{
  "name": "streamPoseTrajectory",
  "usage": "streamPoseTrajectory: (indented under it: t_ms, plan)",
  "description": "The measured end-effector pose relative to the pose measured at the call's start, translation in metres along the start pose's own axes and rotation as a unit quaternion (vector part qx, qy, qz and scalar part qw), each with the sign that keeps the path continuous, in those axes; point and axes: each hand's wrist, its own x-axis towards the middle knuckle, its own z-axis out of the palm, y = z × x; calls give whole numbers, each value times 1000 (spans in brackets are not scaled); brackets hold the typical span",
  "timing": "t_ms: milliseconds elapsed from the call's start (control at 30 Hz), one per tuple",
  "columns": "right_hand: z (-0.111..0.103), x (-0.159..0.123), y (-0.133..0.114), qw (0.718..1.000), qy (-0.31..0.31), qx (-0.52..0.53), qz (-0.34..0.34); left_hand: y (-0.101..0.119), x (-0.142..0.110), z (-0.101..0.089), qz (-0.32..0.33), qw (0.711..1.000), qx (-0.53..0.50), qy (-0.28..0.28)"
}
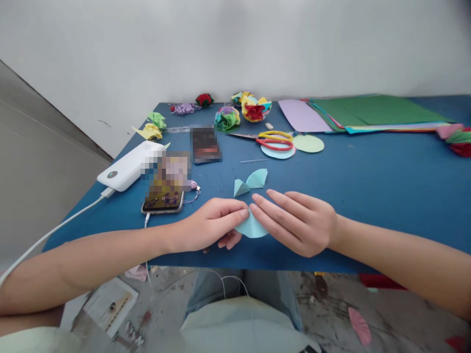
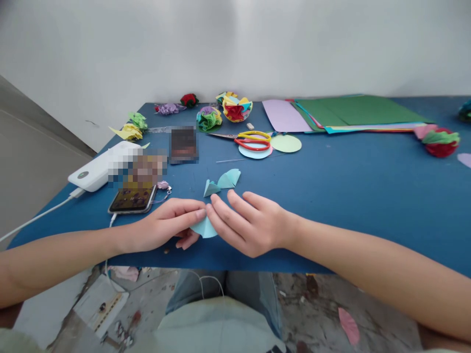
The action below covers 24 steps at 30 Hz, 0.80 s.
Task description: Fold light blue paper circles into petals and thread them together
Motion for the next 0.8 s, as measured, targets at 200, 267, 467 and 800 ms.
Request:
streamPoseTrajectory:
  t_ms: [200,267,467,800]
  plan:
    - [0,3,-2,1000,6,10,-17,1,1,3,12,998,65,15]
    - [0,4,-2,1000,2,8,-6,1,0,5,23,996,85,27]
    - [0,7,-4,999,-15,18,33,1,-1,8,34,999,19,4]
    - [-3,10,-3,999,-27,19,35,2,-1,10,46,995,-73,-46]
